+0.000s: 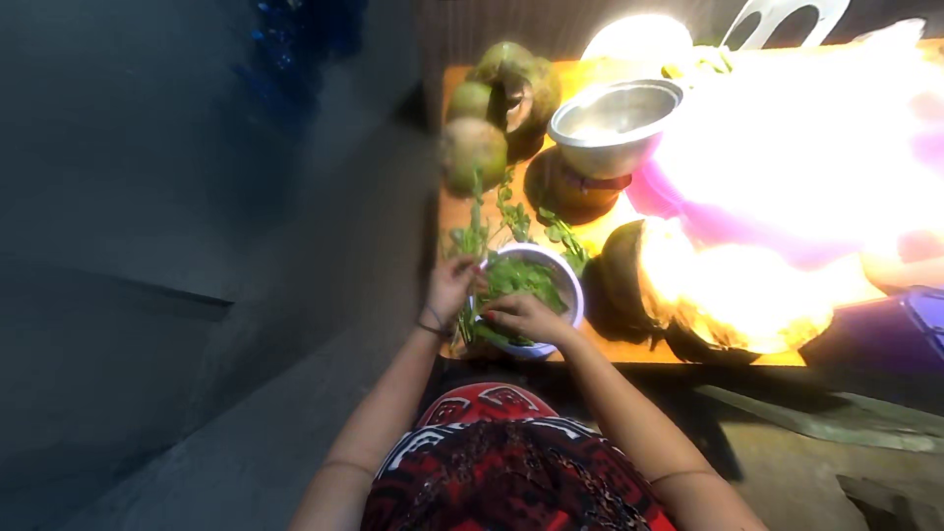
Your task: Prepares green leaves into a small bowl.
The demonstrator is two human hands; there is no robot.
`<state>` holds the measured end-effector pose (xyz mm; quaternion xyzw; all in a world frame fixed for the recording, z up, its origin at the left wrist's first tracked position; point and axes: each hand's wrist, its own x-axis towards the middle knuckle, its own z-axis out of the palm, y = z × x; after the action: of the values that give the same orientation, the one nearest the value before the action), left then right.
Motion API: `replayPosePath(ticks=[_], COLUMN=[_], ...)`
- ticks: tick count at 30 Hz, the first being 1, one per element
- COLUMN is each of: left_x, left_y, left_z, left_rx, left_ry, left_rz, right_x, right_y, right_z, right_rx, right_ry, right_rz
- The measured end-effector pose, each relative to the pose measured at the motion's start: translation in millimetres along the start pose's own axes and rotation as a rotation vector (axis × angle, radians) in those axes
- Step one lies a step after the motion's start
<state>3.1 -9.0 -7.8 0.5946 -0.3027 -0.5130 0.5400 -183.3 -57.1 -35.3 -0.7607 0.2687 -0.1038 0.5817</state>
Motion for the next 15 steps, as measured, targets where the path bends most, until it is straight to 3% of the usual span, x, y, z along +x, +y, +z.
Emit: replayPosePath(ticks=[10,15], left_x=[-2.5,-3.4], left_y=[-3.8,-11.4], left_z=[7.3,8.4], left_rx=[-0.136,-0.129], left_ry=[0.104,0.079], left_rz=[0.0,0.02], right_x=[3.3,6.6], right_y=[0.5,0.9], right_z=[16.9,24.5], right_rx=[-0.156,-0.336], right_ry=[0.093,0.186], right_rz=[-0.131,-0.228])
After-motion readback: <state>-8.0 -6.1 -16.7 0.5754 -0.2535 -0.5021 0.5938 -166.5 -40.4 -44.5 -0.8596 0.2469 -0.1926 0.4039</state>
